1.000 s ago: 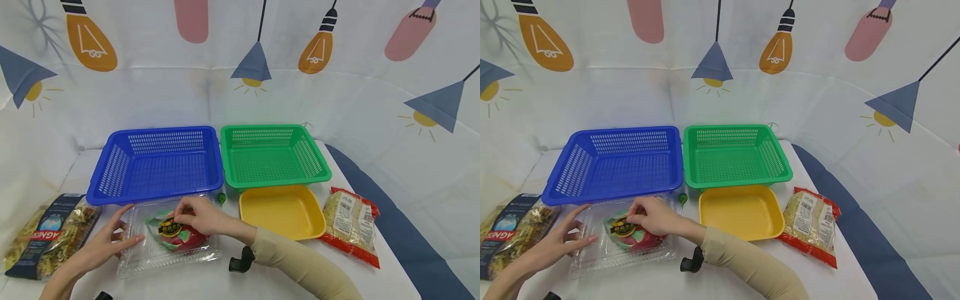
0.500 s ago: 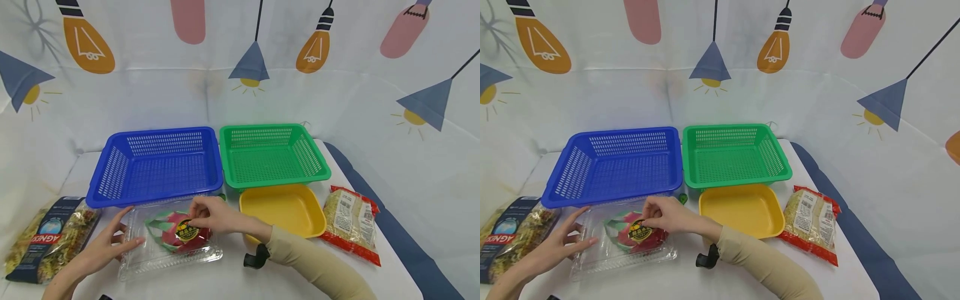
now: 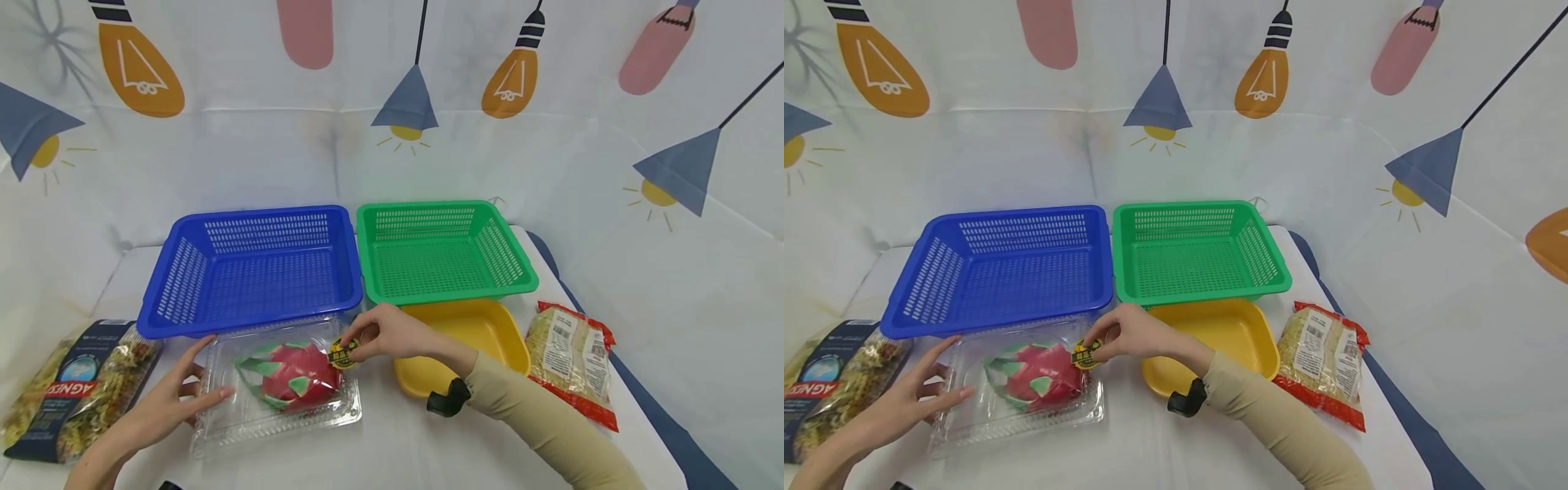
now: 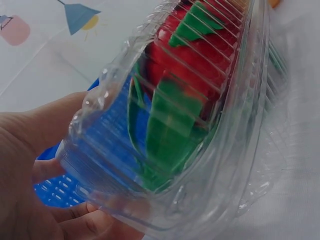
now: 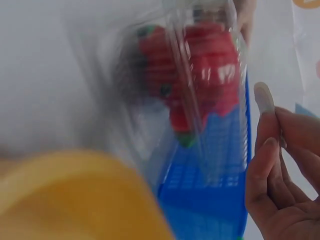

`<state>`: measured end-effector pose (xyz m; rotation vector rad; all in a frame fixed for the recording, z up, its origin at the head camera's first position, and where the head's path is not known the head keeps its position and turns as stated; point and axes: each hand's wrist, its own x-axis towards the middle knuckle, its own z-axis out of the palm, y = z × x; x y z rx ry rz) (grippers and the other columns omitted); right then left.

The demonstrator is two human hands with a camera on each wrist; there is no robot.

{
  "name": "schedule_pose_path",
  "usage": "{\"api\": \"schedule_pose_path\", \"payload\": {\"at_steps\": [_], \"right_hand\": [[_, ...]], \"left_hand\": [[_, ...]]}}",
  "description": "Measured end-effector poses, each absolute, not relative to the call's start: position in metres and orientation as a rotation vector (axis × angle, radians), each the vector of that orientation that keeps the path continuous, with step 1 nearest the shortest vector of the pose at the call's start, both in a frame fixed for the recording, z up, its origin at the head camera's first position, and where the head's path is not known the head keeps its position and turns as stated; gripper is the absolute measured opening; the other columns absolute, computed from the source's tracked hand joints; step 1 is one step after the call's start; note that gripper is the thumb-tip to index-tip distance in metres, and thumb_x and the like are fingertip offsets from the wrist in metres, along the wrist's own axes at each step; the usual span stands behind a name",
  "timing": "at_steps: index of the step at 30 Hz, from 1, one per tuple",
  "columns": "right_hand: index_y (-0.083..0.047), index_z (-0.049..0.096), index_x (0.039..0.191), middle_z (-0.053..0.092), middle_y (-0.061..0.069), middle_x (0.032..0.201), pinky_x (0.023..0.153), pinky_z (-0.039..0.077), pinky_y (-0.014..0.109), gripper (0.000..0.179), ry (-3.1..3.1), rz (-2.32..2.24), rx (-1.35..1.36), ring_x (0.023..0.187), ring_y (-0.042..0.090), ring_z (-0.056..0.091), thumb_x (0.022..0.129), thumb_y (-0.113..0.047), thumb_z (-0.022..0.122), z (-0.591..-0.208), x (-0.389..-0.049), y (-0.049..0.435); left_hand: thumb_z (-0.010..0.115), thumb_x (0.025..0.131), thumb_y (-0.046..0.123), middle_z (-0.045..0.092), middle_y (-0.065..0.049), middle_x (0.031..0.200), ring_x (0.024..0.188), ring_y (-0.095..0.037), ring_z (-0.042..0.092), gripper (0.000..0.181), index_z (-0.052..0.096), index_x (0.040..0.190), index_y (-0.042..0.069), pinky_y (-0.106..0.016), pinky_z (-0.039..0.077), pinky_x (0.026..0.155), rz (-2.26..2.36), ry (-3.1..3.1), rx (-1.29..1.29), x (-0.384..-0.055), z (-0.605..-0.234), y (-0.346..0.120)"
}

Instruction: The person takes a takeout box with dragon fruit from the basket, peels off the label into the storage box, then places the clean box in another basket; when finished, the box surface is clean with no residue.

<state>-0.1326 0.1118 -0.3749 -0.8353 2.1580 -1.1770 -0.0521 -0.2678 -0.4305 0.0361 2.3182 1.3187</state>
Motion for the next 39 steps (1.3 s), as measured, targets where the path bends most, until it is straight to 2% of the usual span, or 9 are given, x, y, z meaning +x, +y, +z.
{"api": "schedule_pose_path", "payload": {"at_steps": [4,11,19,23,26,29,33,39], "right_hand": [[-0.011,0.077,0.107,0.073,-0.004,0.087,0.068,0.053,0.023,0.021,2.170,-1.148,-0.825,0.072,0.012,0.064,0.086,-0.010,0.078,-0.379,-0.141,0.128],[-0.012,0.077,0.109,0.075,0.000,0.087,0.068,0.052,0.023,0.023,2.151,-1.142,-0.796,0.074,0.019,0.065,0.086,-0.014,0.079,-0.380,-0.154,0.158],[-0.009,0.074,0.115,0.074,0.002,0.100,0.079,0.057,0.029,0.023,2.136,-1.049,-0.876,0.084,0.020,0.070,0.093,-0.004,0.069,-0.380,-0.162,0.186],[-0.010,0.074,0.115,0.074,-0.001,0.098,0.077,0.056,0.028,0.023,2.156,-0.922,-0.941,0.082,0.020,0.068,0.095,-0.004,0.065,-0.377,-0.163,0.199],[-0.010,0.074,0.114,0.074,-0.001,0.092,0.074,0.054,0.026,0.022,2.143,-0.834,-0.929,0.080,0.024,0.066,0.095,-0.003,0.063,-0.375,-0.165,0.207],[-0.010,0.073,0.111,0.073,0.001,0.094,0.074,0.055,0.030,0.022,2.098,-0.767,-0.892,0.080,0.026,0.065,0.095,-0.001,0.061,-0.377,-0.168,0.213],[-0.009,0.072,0.111,0.070,0.003,0.102,0.078,0.054,0.036,0.024,2.050,-0.696,-0.820,0.081,0.020,0.061,0.094,0.002,0.060,-0.385,-0.171,0.215],[-0.007,0.068,0.112,0.067,0.005,0.106,0.076,0.047,0.028,0.025,2.031,-0.691,-0.738,0.084,0.016,0.055,0.092,0.005,0.060,-0.403,-0.176,0.216]], "left_hand": [[0.065,0.098,0.027,0.039,-0.021,0.113,0.074,-0.013,0.057,0.095,-0.007,0.161,0.017,-0.038,0.056,0.057,1.322,2.320,0.043,-0.052,-0.430,-0.267],[0.064,0.098,0.026,0.037,-0.022,0.114,0.074,-0.014,0.057,0.095,-0.007,0.161,0.017,-0.038,0.055,0.056,1.330,2.309,0.040,-0.053,-0.430,-0.268],[0.065,0.098,0.028,0.037,-0.020,0.114,0.075,-0.014,0.057,0.097,-0.008,0.161,0.018,-0.038,0.055,0.057,1.314,2.308,0.022,-0.053,-0.431,-0.267],[0.065,0.098,0.028,0.038,-0.020,0.114,0.075,-0.013,0.057,0.097,-0.008,0.161,0.018,-0.037,0.055,0.057,1.315,2.312,0.019,-0.054,-0.431,-0.267],[0.065,0.098,0.028,0.038,-0.020,0.115,0.076,-0.013,0.056,0.097,-0.007,0.161,0.018,-0.037,0.055,0.057,1.317,2.316,0.023,-0.053,-0.430,-0.267],[0.065,0.098,0.027,0.038,-0.020,0.113,0.075,-0.013,0.056,0.096,-0.007,0.161,0.018,-0.037,0.055,0.056,1.326,2.315,0.028,-0.053,-0.430,-0.267],[0.066,0.098,0.027,0.038,-0.020,0.112,0.074,-0.013,0.056,0.096,-0.006,0.161,0.019,-0.038,0.055,0.056,1.341,2.316,0.030,-0.052,-0.429,-0.266],[0.066,0.097,0.026,0.039,-0.021,0.113,0.075,-0.014,0.058,0.096,-0.005,0.161,0.019,-0.038,0.055,0.056,1.348,2.318,0.031,-0.052,-0.429,-0.265]]}}
